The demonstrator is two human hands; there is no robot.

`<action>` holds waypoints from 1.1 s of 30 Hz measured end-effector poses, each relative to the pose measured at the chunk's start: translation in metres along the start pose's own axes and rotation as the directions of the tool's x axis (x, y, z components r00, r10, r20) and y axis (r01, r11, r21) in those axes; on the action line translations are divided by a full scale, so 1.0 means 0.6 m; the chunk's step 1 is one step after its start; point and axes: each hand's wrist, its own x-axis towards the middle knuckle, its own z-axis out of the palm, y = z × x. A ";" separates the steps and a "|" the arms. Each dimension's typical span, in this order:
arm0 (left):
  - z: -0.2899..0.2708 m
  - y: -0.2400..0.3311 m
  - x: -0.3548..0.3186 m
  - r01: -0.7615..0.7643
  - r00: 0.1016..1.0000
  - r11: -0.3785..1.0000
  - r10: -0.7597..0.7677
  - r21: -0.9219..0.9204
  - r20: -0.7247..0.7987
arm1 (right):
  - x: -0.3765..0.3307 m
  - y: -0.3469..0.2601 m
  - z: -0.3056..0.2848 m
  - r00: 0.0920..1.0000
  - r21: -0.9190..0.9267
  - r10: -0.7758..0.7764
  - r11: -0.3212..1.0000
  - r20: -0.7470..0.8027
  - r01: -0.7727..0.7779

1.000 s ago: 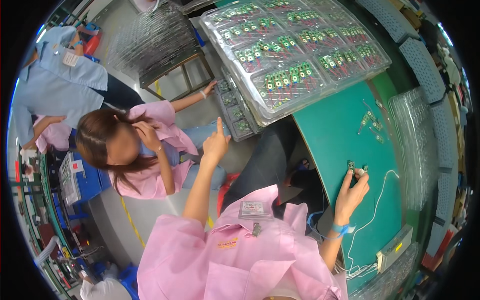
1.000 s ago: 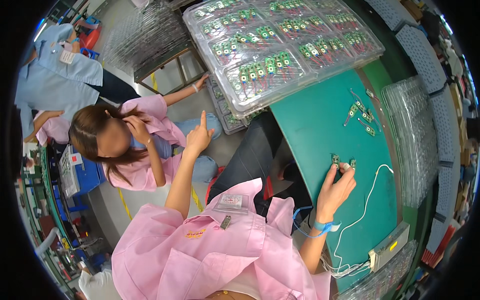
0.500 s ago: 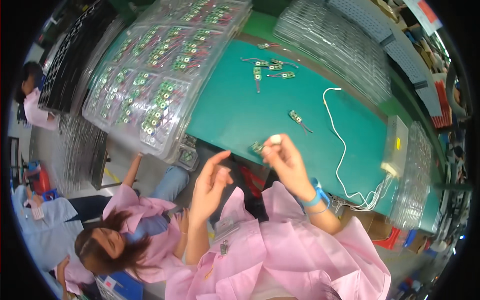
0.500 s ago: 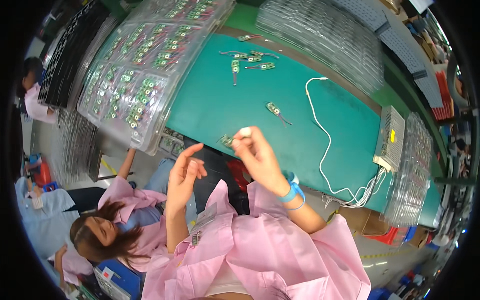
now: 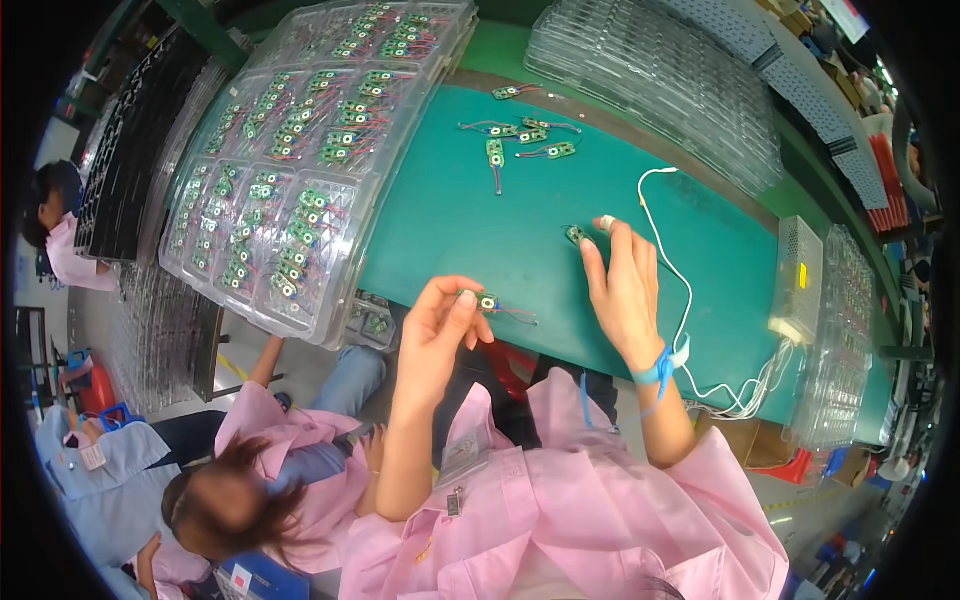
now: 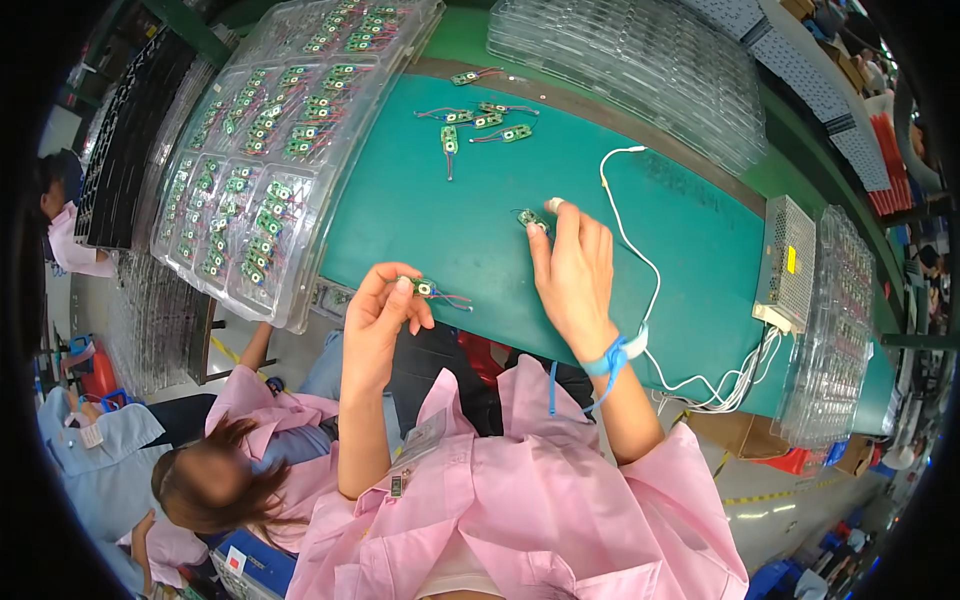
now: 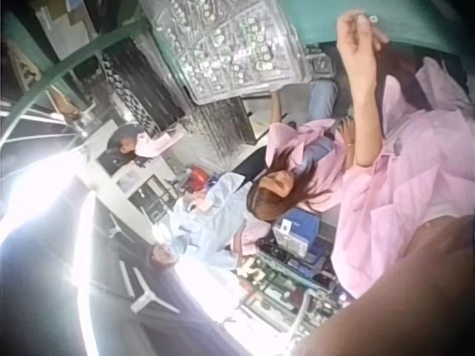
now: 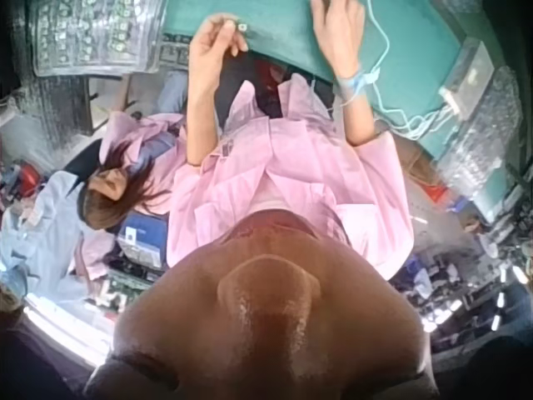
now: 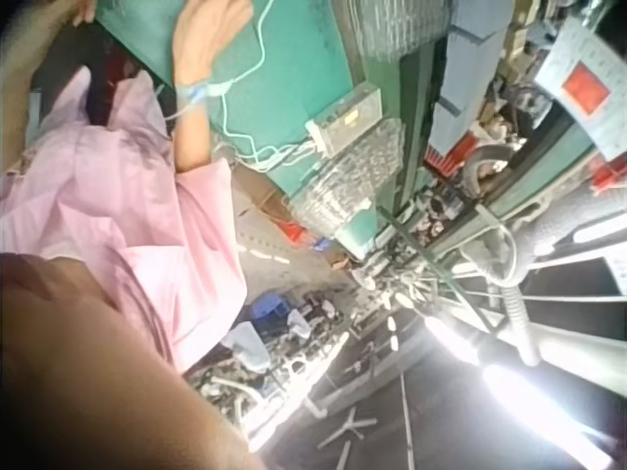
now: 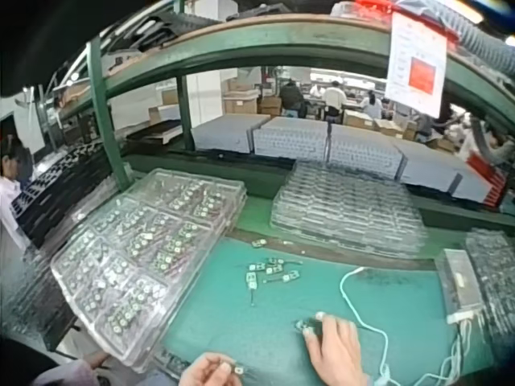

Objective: Assembling and testing small printed circuit boards on a factory production line.

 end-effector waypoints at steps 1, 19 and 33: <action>-0.004 -0.002 0.003 0.011 1.000 1.000 -0.011 -0.013 0.001 | -0.001 0.005 0.010 1.000 -0.031 -0.010 0.999 0.012 0.011; 0.015 -0.026 0.079 0.114 0.990 0.993 -0.113 -0.011 0.089 | 0.026 -0.038 0.030 0.767 0.695 0.030 0.402 0.641 -0.596; -0.034 0.009 0.038 0.092 0.993 0.994 -0.096 -0.053 -0.071 | 0.043 -0.092 -0.001 0.893 0.801 0.113 0.405 0.435 -0.441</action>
